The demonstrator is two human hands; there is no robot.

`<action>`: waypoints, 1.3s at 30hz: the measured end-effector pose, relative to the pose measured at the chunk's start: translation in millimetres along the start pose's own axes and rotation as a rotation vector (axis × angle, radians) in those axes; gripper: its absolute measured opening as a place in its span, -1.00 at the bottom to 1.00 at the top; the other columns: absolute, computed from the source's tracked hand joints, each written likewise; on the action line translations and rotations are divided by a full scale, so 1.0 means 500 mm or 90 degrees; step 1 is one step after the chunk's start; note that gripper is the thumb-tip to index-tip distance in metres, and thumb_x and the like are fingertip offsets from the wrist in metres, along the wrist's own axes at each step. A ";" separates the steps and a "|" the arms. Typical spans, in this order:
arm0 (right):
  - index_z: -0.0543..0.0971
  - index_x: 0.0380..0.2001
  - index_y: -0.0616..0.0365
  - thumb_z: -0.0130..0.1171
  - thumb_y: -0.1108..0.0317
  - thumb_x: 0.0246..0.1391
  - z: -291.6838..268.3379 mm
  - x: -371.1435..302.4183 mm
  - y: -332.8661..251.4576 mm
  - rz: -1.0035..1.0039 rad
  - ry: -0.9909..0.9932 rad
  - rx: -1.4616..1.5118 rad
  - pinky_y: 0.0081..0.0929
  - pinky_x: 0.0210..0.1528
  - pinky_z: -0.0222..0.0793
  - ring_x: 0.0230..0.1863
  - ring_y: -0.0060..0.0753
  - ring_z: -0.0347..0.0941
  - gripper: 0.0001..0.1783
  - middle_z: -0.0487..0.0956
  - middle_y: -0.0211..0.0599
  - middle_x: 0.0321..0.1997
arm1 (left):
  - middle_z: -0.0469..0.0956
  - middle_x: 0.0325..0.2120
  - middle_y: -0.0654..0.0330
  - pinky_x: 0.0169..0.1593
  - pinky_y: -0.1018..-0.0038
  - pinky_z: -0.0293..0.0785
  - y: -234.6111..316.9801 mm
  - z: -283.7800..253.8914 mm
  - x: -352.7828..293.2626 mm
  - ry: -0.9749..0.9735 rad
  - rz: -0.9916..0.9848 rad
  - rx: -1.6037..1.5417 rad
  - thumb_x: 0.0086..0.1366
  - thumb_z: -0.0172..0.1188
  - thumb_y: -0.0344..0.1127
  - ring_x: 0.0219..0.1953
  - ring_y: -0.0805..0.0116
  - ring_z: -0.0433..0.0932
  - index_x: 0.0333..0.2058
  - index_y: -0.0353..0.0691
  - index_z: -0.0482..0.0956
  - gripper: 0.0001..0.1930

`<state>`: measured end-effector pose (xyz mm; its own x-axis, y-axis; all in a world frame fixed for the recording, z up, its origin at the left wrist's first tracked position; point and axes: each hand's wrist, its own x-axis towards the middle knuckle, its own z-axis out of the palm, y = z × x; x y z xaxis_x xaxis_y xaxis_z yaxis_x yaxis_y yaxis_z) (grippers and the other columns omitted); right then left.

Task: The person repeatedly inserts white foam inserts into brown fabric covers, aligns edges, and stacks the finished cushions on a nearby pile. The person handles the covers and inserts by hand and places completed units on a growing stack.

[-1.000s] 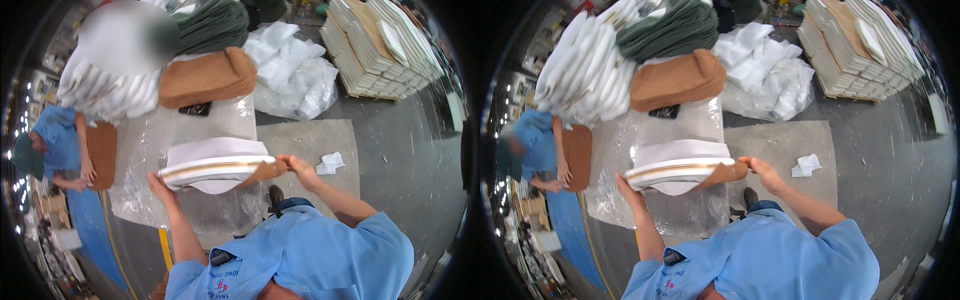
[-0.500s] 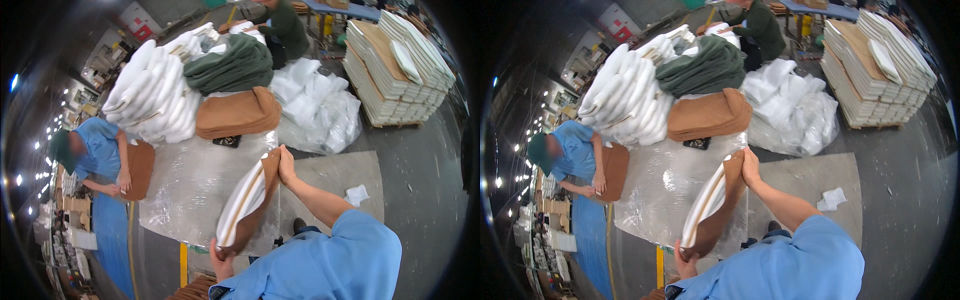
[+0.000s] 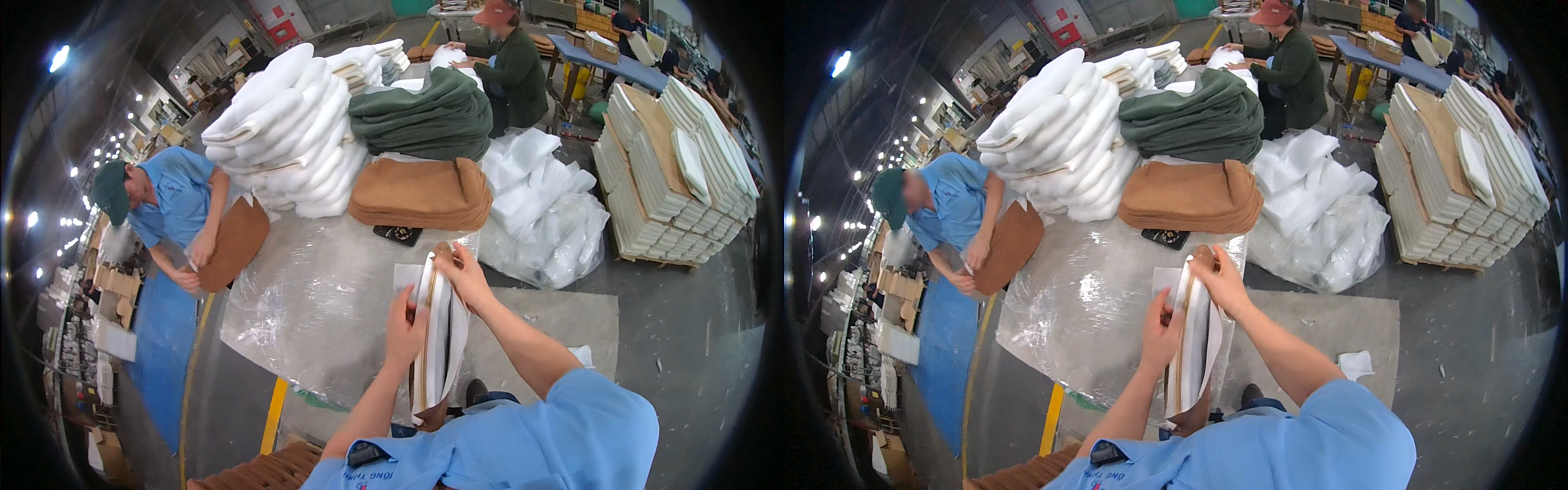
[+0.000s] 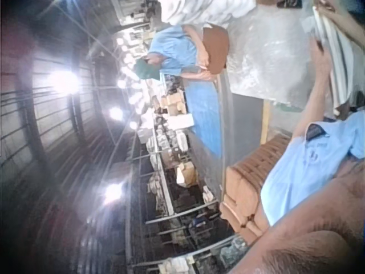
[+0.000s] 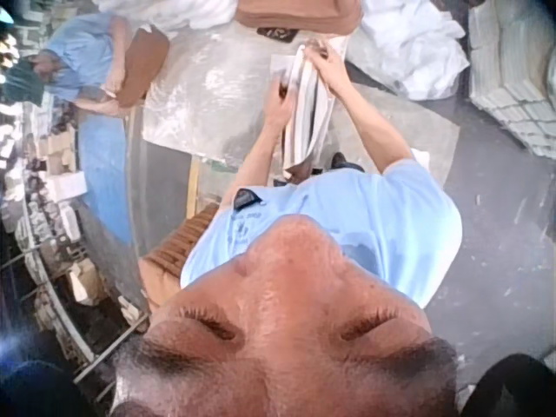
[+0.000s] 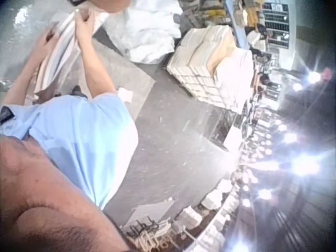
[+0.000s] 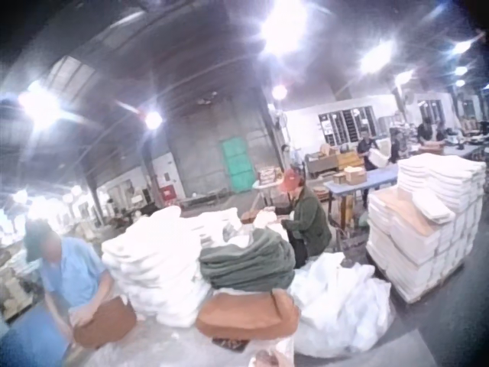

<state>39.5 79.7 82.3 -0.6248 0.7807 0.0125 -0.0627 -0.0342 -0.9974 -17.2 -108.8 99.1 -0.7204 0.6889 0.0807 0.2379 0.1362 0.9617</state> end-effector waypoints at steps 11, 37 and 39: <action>0.66 -0.26 0.30 0.11 0.17 0.34 -0.127 0.057 -0.093 0.012 -0.052 -0.515 -0.04 -0.19 0.47 -0.28 0.13 0.63 -0.64 0.68 0.13 -0.34 | 0.64 -0.05 0.09 -0.04 0.36 0.57 0.026 0.157 0.284 -0.085 0.130 0.100 0.26 0.29 -0.44 -0.09 0.14 0.65 -0.07 -0.15 0.75 -0.74; 0.53 -0.34 0.17 0.07 0.17 0.34 -0.066 0.051 -0.130 -0.231 -0.390 -0.734 0.01 -0.27 0.51 -0.36 0.13 0.63 -0.71 0.65 -0.06 -0.44 | 0.47 0.00 0.21 0.16 0.49 0.37 -0.085 0.164 0.263 -0.060 0.039 -0.456 0.54 0.11 -0.37 -0.04 0.50 0.47 -0.31 -0.27 0.60 -0.80; 0.54 -0.32 0.17 0.07 0.10 0.37 -0.070 0.057 -0.128 -0.177 -0.395 -0.690 -0.03 -0.25 0.52 -0.33 0.08 0.64 -0.66 0.65 -0.06 -0.42 | 0.47 0.00 0.20 0.19 0.46 0.36 -0.087 0.156 0.266 -0.058 0.029 -0.430 0.53 0.11 -0.35 -0.01 0.47 0.47 -0.31 -0.28 0.61 -0.80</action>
<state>53.1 126.2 144.1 -0.9680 0.2488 -0.0324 0.2313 0.8351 -0.4991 -72.4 32.5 47.7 -0.6542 0.7450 0.1307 -0.2136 -0.3478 0.9129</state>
